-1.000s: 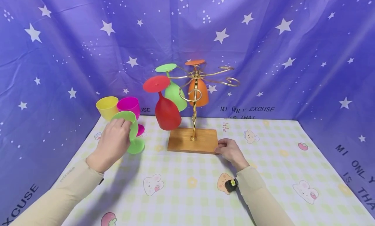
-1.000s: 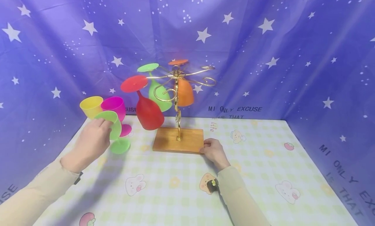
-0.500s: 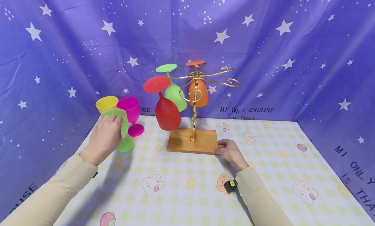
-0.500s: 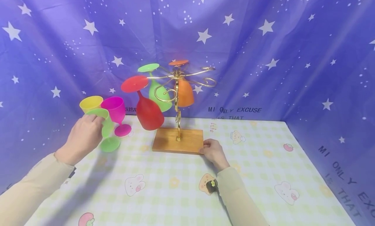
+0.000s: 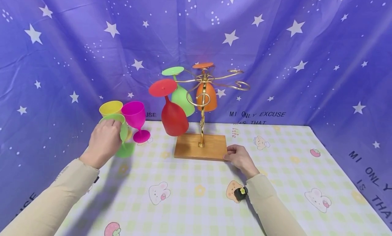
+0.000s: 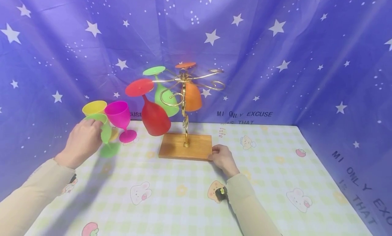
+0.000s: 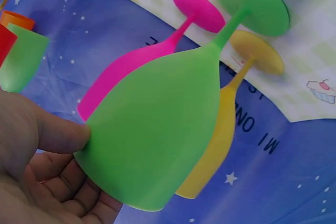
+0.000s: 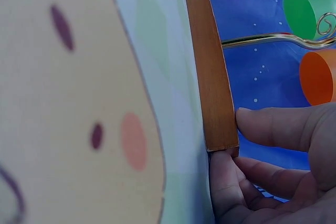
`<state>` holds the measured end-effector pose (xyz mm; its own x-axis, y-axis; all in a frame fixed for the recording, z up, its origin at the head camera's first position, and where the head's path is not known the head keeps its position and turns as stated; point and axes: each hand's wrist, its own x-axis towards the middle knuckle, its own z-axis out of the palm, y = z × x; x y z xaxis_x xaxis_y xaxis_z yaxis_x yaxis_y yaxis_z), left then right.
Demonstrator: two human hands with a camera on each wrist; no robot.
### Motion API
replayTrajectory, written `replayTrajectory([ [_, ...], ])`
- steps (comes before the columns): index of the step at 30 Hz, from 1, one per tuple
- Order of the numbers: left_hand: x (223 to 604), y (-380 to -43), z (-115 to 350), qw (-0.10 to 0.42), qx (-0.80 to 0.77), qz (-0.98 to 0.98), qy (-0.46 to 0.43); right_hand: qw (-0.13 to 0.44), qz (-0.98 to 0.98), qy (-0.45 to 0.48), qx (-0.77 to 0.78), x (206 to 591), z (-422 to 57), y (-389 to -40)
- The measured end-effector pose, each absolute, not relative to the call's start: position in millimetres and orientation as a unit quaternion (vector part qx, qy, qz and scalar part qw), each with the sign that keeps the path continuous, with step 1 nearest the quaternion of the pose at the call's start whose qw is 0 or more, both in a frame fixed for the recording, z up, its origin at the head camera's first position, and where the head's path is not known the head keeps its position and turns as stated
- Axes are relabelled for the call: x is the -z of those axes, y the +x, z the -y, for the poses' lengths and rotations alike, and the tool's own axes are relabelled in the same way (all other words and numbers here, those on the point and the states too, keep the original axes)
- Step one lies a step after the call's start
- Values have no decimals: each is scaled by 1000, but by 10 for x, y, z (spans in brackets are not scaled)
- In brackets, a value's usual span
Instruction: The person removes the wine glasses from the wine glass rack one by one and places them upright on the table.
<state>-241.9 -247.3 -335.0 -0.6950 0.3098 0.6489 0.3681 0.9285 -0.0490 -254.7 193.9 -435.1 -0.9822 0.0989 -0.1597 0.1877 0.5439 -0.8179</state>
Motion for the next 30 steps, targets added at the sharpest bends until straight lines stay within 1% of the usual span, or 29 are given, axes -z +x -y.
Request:
replayTrajectory([
  [16,3292,-2428,2479,350,42,918,-183,51,-875,84,473,4342,-1929,-2544],
  [30,3198,-2458,2251,405,55,887,-215,53,-872,86,479,4353,-1934,-2546],
])
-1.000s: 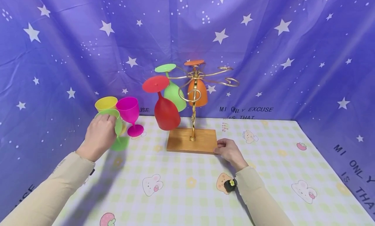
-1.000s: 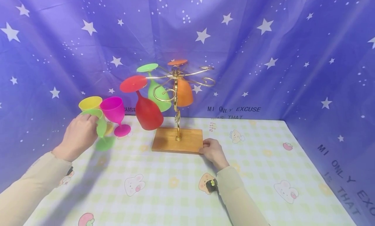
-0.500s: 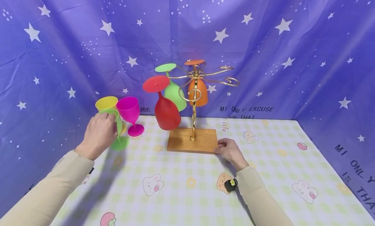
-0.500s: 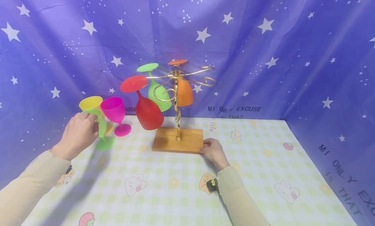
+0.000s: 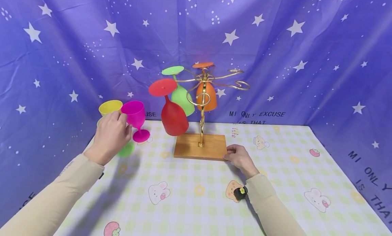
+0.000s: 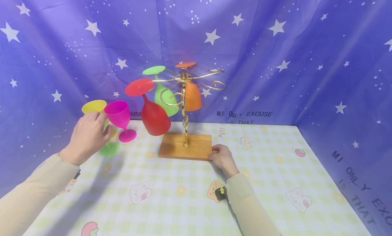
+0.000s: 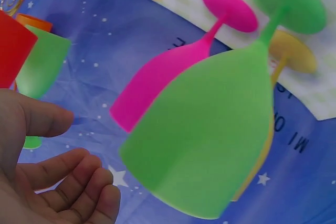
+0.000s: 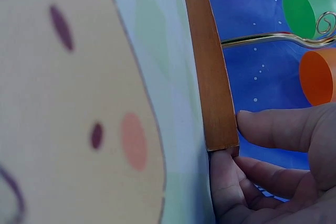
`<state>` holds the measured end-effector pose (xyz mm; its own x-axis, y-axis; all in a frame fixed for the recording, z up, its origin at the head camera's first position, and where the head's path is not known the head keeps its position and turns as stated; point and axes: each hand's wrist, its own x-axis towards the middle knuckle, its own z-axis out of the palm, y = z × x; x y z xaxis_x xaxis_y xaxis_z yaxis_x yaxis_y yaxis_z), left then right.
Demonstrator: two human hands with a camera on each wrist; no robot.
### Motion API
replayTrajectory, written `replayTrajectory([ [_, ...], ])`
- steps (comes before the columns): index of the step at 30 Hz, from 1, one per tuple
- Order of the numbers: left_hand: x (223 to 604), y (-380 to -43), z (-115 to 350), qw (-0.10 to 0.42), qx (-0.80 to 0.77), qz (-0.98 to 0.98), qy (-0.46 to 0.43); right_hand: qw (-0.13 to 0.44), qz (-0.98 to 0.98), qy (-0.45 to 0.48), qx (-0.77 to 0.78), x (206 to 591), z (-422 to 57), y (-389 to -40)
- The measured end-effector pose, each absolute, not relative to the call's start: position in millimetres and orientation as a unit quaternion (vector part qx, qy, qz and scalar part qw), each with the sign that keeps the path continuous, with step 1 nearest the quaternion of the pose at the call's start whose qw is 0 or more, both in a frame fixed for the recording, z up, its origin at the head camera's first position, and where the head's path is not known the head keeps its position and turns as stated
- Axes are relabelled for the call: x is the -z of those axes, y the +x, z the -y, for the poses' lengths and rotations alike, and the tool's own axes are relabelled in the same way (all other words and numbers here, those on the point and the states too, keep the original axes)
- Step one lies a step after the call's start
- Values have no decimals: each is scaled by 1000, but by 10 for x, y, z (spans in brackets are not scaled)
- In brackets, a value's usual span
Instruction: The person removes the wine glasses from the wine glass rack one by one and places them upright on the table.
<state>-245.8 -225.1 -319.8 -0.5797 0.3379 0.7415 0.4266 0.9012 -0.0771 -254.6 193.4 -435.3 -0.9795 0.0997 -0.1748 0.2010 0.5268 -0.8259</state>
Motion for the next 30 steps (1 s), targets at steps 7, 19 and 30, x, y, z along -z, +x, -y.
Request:
replayTrajectory([
  [7,3017,-2435,2101,397,84,891,-202,53,-866,84,490,4344,-1925,-2551],
  [19,2538,-2415,1713,408,111,879,-222,53,-866,85,490,4353,-1935,-2550],
  [30,2266,-2431,1418,456,126,839,-269,54,-866,82,490,4347,-1941,-2545],
])
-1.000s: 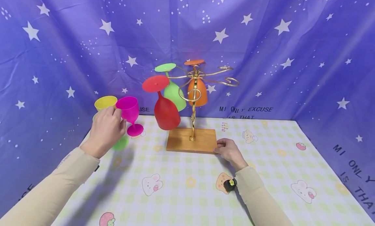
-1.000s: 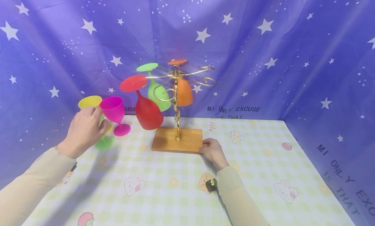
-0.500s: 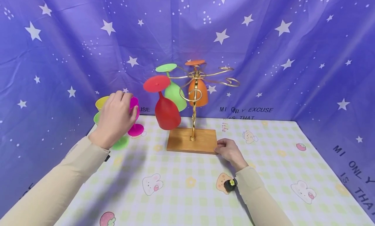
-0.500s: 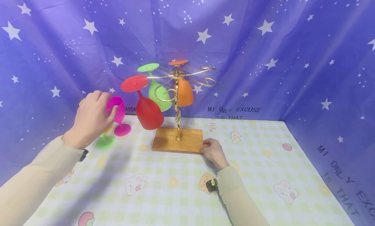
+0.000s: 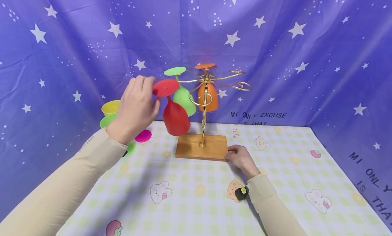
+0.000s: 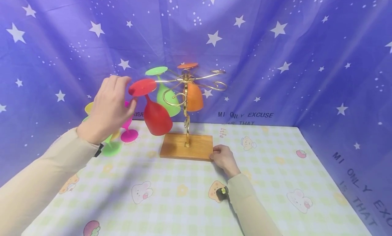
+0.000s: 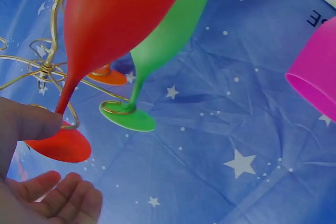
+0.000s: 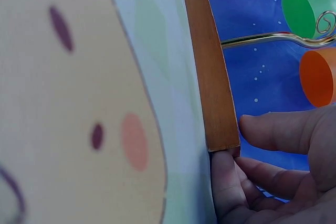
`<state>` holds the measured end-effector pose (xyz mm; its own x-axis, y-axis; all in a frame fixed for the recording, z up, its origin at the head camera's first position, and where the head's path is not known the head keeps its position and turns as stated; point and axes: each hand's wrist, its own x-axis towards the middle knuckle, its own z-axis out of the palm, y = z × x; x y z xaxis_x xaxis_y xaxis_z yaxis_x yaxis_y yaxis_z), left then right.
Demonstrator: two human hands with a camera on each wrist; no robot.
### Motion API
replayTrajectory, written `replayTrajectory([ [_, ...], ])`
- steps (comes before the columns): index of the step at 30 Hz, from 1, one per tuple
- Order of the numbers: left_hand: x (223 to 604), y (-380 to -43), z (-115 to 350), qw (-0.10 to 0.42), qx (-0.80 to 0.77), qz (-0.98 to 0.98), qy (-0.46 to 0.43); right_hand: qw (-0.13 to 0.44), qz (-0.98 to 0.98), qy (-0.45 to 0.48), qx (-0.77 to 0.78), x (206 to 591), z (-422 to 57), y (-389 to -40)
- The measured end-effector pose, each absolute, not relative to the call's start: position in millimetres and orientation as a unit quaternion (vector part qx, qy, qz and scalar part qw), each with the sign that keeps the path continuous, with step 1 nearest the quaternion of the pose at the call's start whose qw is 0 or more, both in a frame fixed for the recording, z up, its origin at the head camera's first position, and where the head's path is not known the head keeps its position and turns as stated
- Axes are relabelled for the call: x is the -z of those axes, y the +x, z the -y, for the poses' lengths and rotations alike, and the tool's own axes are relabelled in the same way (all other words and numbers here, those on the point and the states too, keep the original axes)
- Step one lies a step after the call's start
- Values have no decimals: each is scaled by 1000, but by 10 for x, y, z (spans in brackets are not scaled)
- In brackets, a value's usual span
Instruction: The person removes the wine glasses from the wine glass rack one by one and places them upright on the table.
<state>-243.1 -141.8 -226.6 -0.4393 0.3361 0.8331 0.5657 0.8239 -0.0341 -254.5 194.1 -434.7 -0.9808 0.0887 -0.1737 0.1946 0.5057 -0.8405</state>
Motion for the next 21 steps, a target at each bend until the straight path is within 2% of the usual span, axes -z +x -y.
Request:
replayTrajectory([
  [6,2249,-2510,1298,480,136,812,-303,52,-867,80,490,4363,-1944,-2560],
  [21,2306,-2598,1176,460,129,815,-327,53,-865,85,491,4370,-1947,-2567],
])
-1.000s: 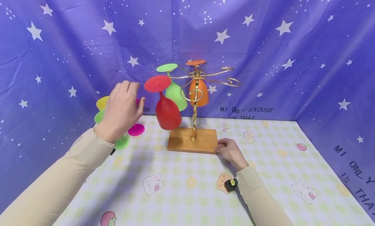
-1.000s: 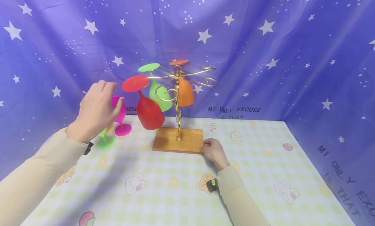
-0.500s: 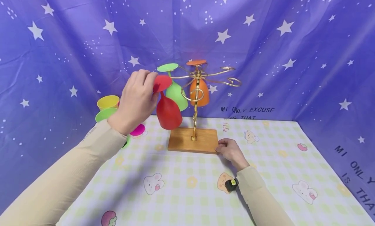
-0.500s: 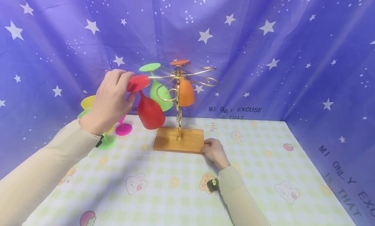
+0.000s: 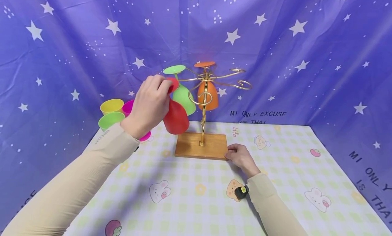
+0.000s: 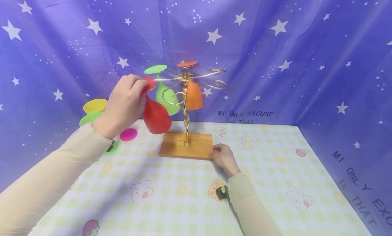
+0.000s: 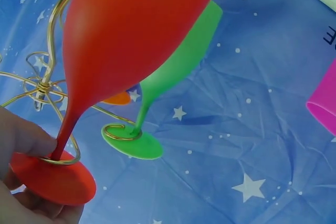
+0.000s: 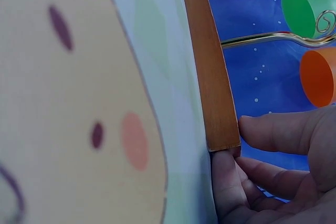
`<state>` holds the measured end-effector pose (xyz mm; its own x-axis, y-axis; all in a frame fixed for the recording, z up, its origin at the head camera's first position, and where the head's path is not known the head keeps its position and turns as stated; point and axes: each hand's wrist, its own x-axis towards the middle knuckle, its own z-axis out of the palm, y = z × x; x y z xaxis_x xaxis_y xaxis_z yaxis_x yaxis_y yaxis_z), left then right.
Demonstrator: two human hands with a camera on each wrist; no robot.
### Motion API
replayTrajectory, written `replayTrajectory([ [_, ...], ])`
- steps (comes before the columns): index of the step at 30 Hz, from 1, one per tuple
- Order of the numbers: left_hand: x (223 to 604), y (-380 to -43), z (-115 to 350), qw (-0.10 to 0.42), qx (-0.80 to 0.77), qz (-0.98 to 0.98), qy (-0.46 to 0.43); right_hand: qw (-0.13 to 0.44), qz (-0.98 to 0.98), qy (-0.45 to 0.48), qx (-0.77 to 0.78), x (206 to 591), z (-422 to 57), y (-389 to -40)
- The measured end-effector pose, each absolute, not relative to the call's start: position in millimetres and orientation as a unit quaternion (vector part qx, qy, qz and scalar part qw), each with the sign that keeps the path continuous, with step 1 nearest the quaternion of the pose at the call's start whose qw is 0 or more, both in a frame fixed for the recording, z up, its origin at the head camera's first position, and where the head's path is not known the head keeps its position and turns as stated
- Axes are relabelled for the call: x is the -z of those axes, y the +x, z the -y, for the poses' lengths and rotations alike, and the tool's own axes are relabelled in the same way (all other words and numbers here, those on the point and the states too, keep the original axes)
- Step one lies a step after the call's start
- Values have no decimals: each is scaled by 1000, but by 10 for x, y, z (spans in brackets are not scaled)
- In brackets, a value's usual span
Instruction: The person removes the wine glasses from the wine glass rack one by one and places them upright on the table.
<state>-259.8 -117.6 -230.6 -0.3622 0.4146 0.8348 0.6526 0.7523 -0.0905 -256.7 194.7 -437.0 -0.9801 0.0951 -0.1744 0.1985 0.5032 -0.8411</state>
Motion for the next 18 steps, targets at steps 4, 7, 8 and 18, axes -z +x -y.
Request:
replayTrajectory([
  [4,2328,-2605,1220,458,131,814,-332,52,-867,79,490,4365,-1952,-2567],
  [7,2339,-2604,1248,465,133,809,-334,49,-868,76,488,4361,-1954,-2566],
  [8,2340,-2605,1251,470,133,806,-335,48,-868,75,488,4361,-1955,-2565],
  [18,2335,-2670,1239,530,113,773,-330,50,-868,77,487,4376,-1952,-2570],
])
